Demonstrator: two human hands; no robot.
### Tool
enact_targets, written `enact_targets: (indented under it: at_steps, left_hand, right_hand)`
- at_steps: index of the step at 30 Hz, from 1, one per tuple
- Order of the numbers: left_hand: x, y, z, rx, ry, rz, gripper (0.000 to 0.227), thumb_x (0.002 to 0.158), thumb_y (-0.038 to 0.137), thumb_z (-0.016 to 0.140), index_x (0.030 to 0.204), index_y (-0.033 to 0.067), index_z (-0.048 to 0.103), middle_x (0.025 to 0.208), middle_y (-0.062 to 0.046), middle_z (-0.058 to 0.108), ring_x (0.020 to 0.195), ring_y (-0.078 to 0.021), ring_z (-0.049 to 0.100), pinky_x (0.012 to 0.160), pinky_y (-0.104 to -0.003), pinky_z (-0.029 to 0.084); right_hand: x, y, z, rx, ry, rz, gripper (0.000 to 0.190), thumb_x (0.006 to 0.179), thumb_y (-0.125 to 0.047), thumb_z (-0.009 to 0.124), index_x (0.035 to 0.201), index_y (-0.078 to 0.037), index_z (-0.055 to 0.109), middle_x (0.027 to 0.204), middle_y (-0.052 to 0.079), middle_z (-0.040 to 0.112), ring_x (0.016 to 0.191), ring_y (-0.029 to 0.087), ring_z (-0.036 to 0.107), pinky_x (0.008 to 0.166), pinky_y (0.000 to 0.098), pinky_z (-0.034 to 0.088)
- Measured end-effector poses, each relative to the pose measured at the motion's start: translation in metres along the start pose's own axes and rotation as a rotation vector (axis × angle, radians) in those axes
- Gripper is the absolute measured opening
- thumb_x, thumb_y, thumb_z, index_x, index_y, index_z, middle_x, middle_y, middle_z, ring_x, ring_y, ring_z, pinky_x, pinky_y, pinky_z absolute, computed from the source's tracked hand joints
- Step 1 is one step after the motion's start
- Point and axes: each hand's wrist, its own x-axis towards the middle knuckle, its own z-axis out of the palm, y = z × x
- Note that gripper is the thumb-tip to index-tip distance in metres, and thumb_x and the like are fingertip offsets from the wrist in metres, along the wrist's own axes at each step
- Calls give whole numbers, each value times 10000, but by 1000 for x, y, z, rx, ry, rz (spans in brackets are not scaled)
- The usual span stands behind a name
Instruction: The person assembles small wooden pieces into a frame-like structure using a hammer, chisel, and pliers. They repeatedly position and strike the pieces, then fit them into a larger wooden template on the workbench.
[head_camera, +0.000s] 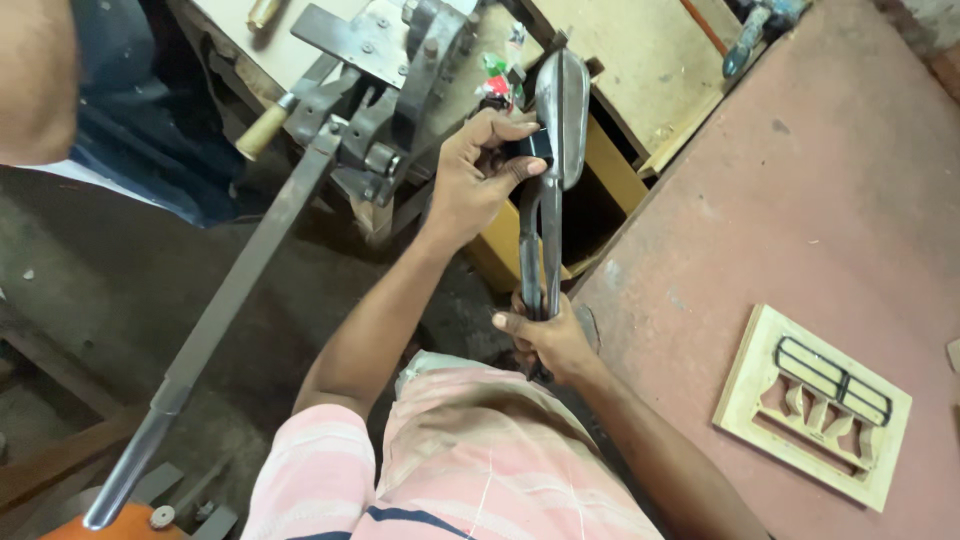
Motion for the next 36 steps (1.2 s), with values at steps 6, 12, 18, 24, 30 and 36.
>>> enact_targets:
  at_steps: [6, 12, 18, 24, 30, 36]
  left_hand:
    - [-14, -25, -2, -44, 130, 120, 317, 892, -165, 740, 1149, -28, 617, 1493, -182, 568, 1356, -193, 585, 1150, -310, 478]
    - [-85, -54, 3, 307, 205, -12, 315, 856, -94, 761, 1133, -14, 636, 1343, -164, 687, 1209, -224, 677, 1038, -317, 534]
    - [-157, -66, -17, 560, 279, -211, 266, 821, 2, 799, 1046, -4, 658, 1117, -119, 755, 1016, -186, 719, 909, -299, 545]
    - [-191, -73, -22, 549, 234, -286, 275, 802, 26, 819, 1019, 17, 650, 1037, -77, 717, 875, -159, 662, 798, -300, 541]
    - [-180, -58, 2, 464, 213, -324, 271, 833, 63, 842, 1039, 49, 667, 996, -16, 712, 817, -84, 593, 692, -244, 481]
    - [-185, -15, 62, 212, 133, -293, 265, 887, 72, 817, 1097, 35, 659, 989, -3, 697, 859, -43, 600, 737, -206, 491]
  right_hand:
    - [-6, 7, -10, 33, -4, -14, 336, 833, -7, 780, 852, -121, 464, 603, -25, 433, 451, 81, 396, 392, 282, 330]
    - [-14, 23, -42, 178, 41, 9, 288, 841, -42, 741, 877, -140, 472, 589, -33, 397, 425, 83, 354, 388, 284, 313]
    - [-15, 37, -129, 282, 374, 68, 140, 879, -58, 625, 887, -53, 485, 629, -13, 424, 473, 105, 397, 395, 286, 322]
    - [-2, -2, -208, 40, 633, 16, 54, 876, -20, 596, 896, -9, 547, 657, 14, 480, 500, 107, 430, 420, 265, 358]
    - [-24, -11, -174, -824, 821, -144, 238, 858, -106, 738, 1017, 27, 622, 776, 190, 638, 616, 263, 616, 539, 409, 486]
    - [-86, -21, -113, -1131, 494, -592, 587, 769, -155, 838, 1319, -56, 660, 1157, 153, 732, 954, 246, 692, 847, 383, 561]
